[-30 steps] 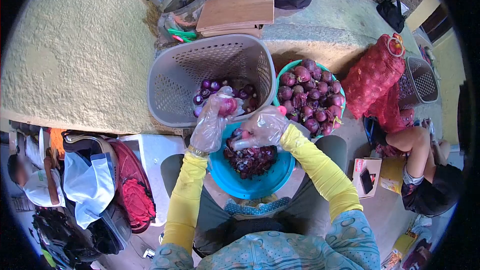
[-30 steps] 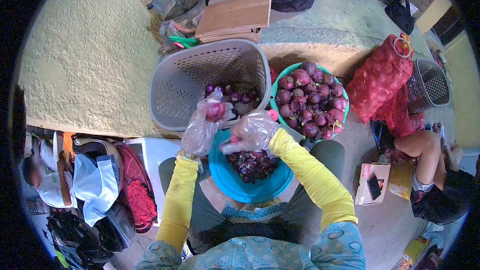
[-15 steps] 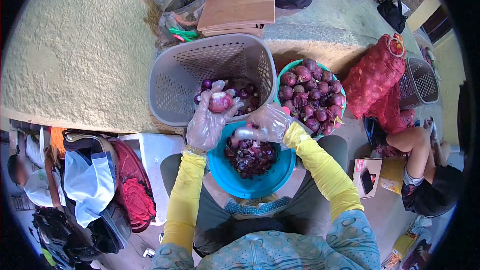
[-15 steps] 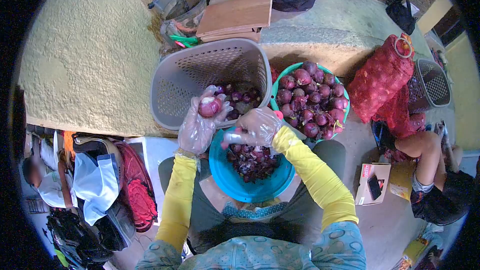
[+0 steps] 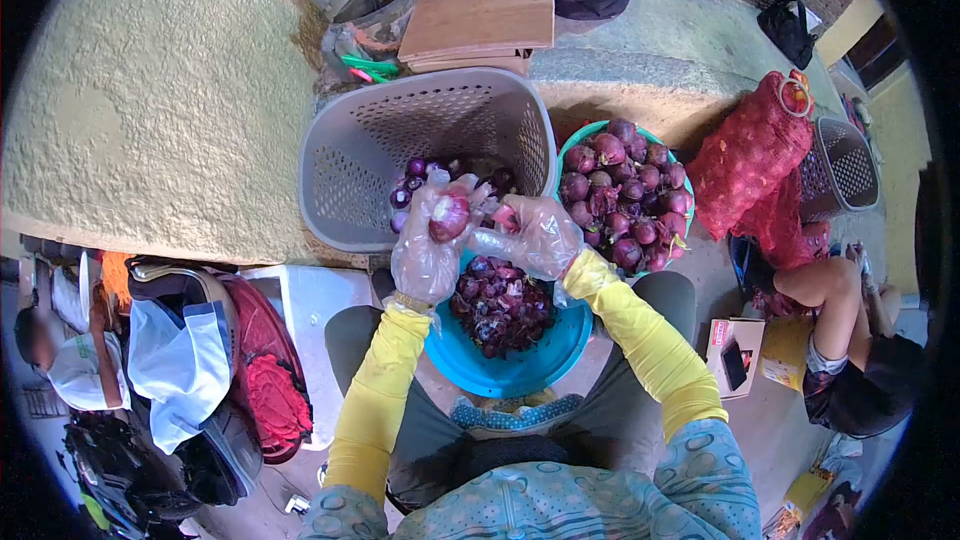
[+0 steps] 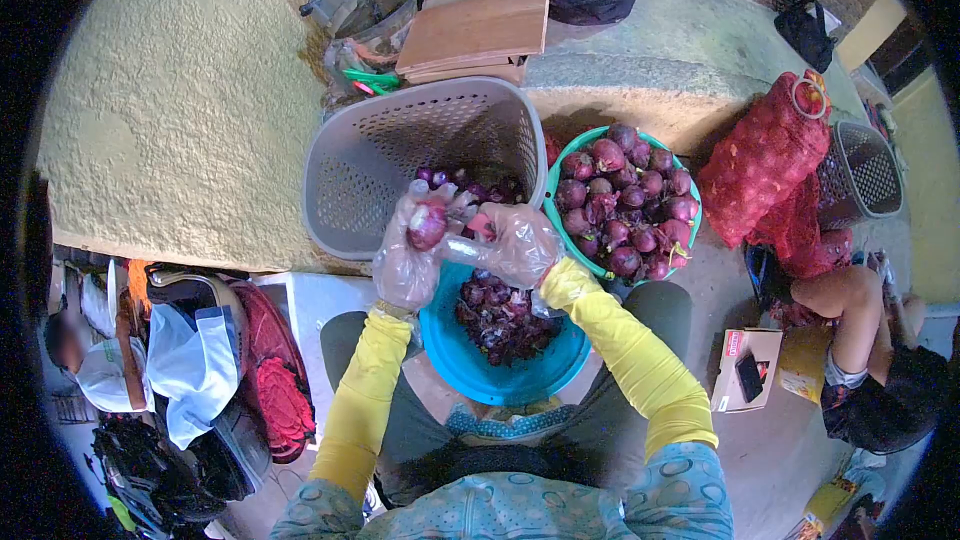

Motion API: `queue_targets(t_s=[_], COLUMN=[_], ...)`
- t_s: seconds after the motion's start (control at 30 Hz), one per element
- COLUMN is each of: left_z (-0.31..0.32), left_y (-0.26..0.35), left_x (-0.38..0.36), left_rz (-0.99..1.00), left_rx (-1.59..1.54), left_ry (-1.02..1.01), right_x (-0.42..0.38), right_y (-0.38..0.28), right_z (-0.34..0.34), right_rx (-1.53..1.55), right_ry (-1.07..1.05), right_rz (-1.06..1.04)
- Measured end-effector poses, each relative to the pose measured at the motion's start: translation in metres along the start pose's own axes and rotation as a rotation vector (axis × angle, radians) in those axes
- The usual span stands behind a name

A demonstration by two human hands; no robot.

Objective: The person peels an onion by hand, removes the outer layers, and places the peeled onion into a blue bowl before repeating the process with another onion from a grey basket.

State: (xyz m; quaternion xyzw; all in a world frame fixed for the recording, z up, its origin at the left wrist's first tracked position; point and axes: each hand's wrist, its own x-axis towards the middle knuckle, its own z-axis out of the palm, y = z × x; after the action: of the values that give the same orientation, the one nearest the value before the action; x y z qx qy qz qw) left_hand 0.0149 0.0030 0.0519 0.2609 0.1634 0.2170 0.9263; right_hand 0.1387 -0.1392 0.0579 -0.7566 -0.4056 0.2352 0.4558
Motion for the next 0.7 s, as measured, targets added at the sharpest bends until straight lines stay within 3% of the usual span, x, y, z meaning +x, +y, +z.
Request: queue_targets(t_s=[0.13,0.2,0.33,0.4,0.53,0.6,0.7], left_z=[-0.015,-0.023,-0.017,-0.012,-0.009,0.004,-0.008], left_y=[-0.012,-0.015,-0.013,-0.014,-0.012,-0.007,-0.01], left_x=[0.006,0.007,0.004,0.005,0.004,0.0,0.003], left_rz=[0.079,0.481,0.45,0.075,0.116,0.022,-0.029], left_rx=[0.182,1.14,1.137,0.223,0.357,0.155,0.038], left_ry=[-0.038,-0.077,-0.087,-0.079,-0.087,-0.02,-0.074], right_x=[-0.001,0.0,0.001,0.001,0.001,0.001,0.0], right_y=[-0.005,-0.009,-0.004,-0.006,-0.004,-0.003,-0.01], right_z=[-0.003,-0.008,-0.008,-0.008,-0.008,-0.007,-0.009], right_rx=[0.002,-0.165,-0.184,-0.19,-0.223,-0.233,-0.186], right_ry=[0.032,0.022,0.012,0.025,0.055,0.032,-0.001], right_rz=[-0.043,-0.066,-0.06,-0.057,-0.082,-0.06,-0.041])
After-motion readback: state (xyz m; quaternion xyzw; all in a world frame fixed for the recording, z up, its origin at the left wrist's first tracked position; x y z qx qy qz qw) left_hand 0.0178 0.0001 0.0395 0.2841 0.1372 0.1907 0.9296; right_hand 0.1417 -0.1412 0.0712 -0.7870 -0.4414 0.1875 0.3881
